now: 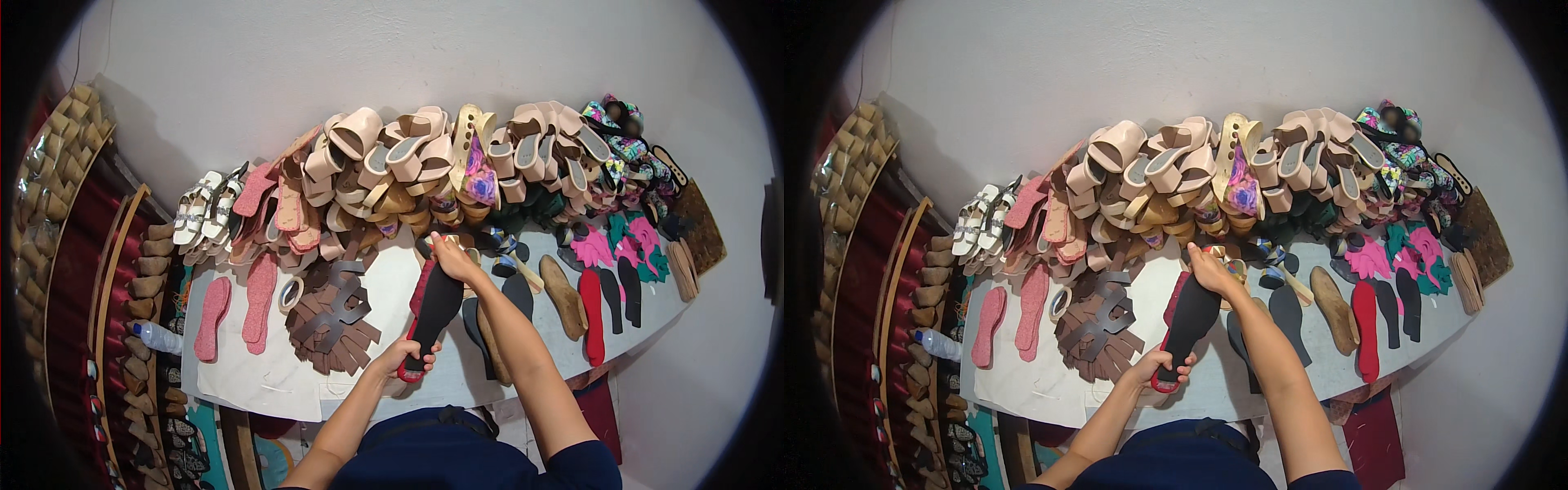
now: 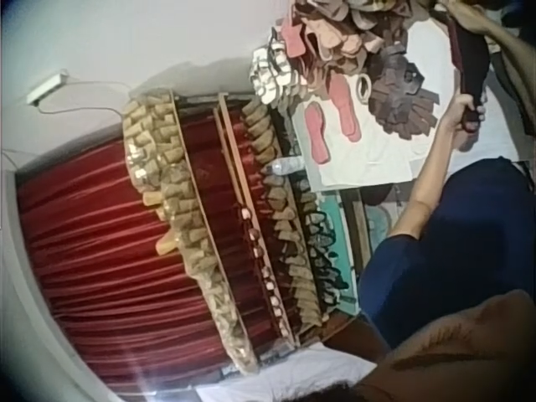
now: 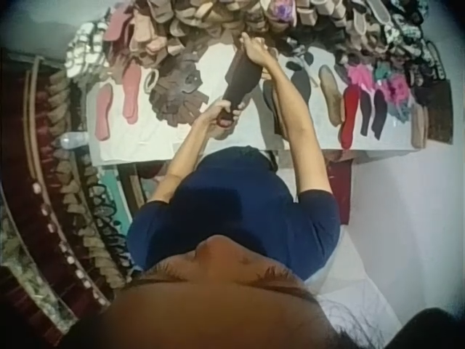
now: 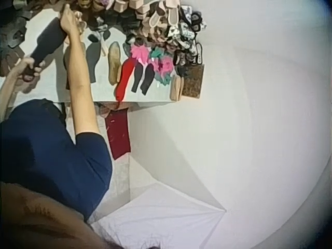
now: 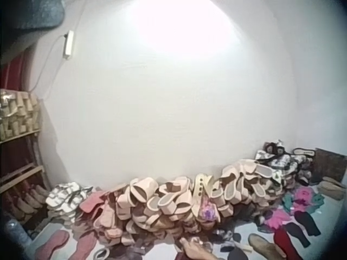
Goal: Fitting a shoe upper onto a last and attaching the sole.
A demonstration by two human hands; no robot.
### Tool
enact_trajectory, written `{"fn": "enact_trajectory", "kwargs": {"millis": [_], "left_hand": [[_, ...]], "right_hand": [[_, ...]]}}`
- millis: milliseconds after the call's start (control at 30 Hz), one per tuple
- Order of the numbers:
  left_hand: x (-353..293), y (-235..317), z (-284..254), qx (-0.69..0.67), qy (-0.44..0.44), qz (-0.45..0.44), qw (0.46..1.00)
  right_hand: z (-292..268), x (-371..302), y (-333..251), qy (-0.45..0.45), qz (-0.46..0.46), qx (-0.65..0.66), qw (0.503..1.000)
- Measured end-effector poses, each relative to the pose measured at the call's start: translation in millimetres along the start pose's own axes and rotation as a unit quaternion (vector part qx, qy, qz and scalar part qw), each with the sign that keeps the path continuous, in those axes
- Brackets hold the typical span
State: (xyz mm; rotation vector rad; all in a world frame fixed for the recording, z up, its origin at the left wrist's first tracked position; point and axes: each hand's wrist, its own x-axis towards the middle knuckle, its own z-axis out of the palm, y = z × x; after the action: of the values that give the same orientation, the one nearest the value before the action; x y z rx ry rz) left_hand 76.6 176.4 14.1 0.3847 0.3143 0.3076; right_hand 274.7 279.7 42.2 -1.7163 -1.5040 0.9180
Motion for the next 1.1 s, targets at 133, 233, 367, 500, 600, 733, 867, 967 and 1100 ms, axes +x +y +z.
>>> {"fn": "enact_trajectory", "kwargs": {"millis": [133, 233, 367, 500, 600, 733, 867, 967, 1100], "left_hand": [[-3, -6, -20, -0.023, 0.005, -0.006, 1.000], [-9, -14, -29, -0.049, 0.026, -0.017, 0.998], [-12, -32, -35, -0.085, 0.045, -0.060, 0.994], [-14, -35, -39, -0.099, 0.054, -0.058, 0.992], [-12, -29, -41, -0.132, 0.058, -0.062, 0.988], [-9, -22, -52, -0.133, 0.044, -0.077, 0.987], [-2, -13, -53, -0.088, 0.039, -0.043, 0.994], [2, -8, -53, -0.097, 0.048, -0.036, 0.993], [2, -6, -70, -0.146, 0.022, -0.033, 0.989]], "right_hand": [[9, -3, 4, -0.005, -0.026, 0.016, 1.000], [21, -10, 10, -0.051, 0.031, 0.007, 0.998], [45, -5, 59, -0.113, 0.043, 0.029, 0.992], [56, -9, 64, -0.121, 0.094, 0.064, 0.986], [56, 0, 59, -0.140, 0.140, 0.043, 0.979], [56, 10, 57, -0.158, 0.132, 0.091, 0.974], [50, 22, 60, -0.183, 0.117, 0.119, 0.969], [50, 27, 57, -0.123, 0.044, 0.063, 0.989], [44, 35, 35, -0.031, -0.002, -0.007, 0.999]]}}
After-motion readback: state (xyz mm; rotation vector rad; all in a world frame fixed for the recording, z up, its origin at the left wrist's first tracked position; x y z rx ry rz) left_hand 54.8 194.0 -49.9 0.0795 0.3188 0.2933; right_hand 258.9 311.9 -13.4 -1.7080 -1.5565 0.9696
